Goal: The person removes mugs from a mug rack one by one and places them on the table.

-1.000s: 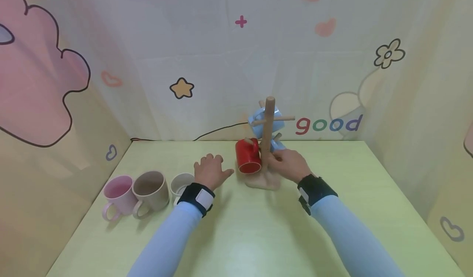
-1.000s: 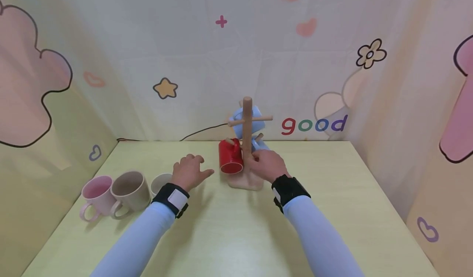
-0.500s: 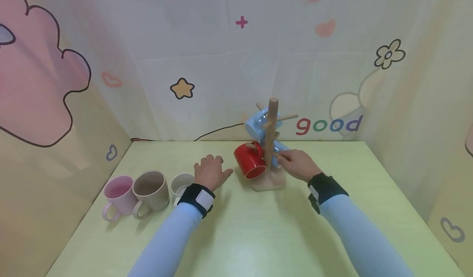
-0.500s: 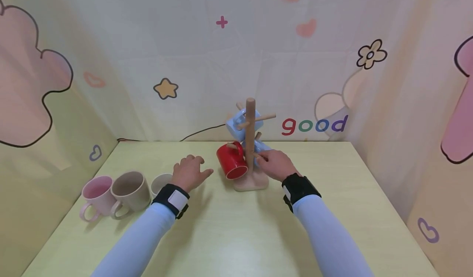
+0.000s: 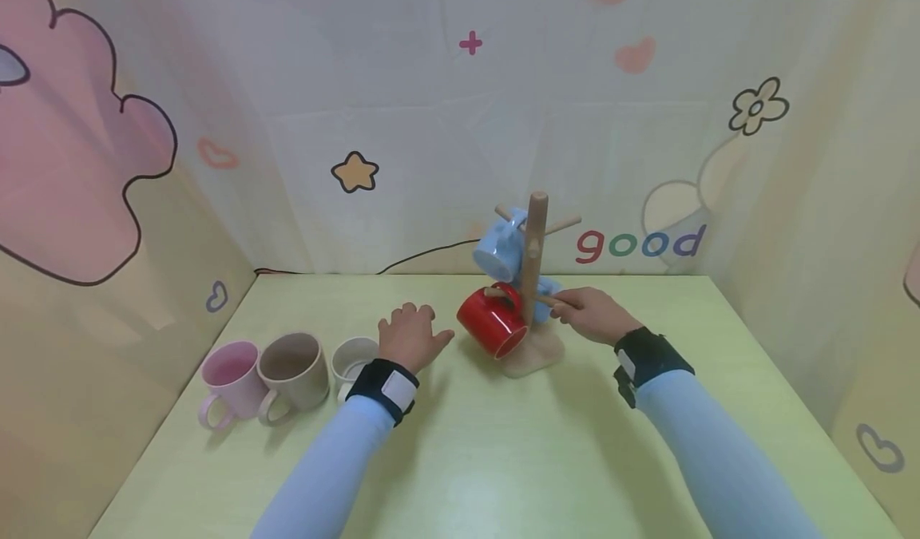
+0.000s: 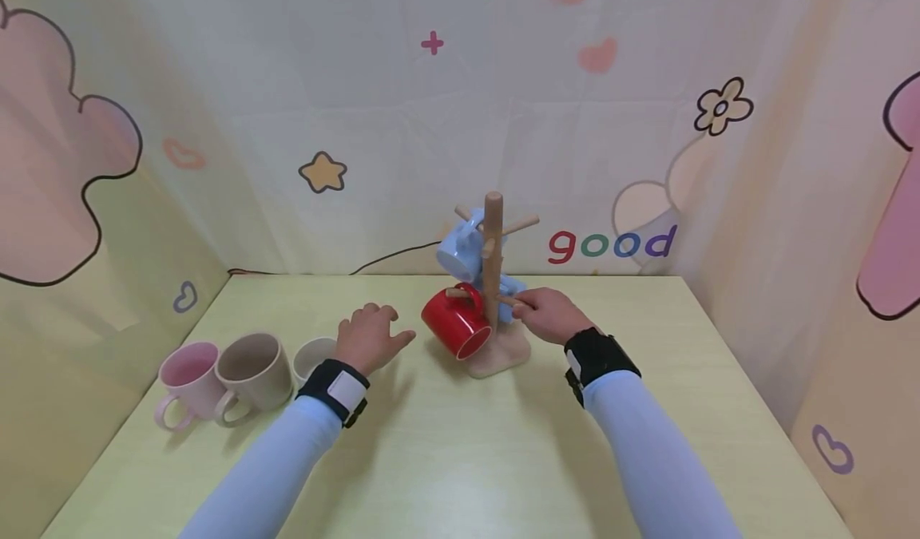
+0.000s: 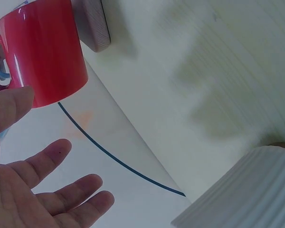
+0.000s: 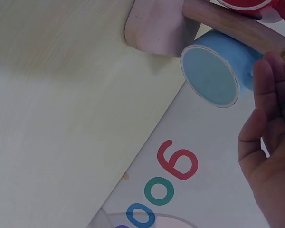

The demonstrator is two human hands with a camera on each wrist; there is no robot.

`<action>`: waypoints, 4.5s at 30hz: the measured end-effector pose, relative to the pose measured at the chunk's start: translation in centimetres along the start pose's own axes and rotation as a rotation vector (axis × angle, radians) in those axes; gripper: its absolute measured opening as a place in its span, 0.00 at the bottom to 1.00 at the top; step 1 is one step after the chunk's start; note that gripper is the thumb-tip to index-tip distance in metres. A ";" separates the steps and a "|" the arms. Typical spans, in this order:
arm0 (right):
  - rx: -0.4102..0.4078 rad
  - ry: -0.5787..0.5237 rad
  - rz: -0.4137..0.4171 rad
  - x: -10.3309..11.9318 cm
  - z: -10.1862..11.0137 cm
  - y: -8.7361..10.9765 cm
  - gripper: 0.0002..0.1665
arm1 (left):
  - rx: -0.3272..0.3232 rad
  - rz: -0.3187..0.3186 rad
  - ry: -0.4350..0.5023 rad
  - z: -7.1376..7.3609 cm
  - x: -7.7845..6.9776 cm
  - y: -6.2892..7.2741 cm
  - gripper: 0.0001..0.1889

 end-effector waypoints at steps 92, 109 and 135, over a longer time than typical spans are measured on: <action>-0.526 0.032 0.164 7.7 3.1 1.4 0.26 | -0.009 -0.016 -0.011 -0.4 -0.3 0.0 0.27; -0.469 0.038 0.161 7.7 3.3 0.9 0.28 | -0.004 -0.014 -0.005 -0.3 -0.3 -0.1 0.26; -0.322 -0.259 0.144 5.5 4.2 0.0 0.31 | -0.048 -0.030 0.003 -0.2 0.0 0.2 0.25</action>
Point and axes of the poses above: each hand's wrist, its own y-axis away from the middle knuckle, its own z-axis out of the back of the hand, x = y × z, the point moved 6 cm from there along -y, towards the middle knuckle, and after that the axes turned 14 degrees about -y, right-handed, at the moved point
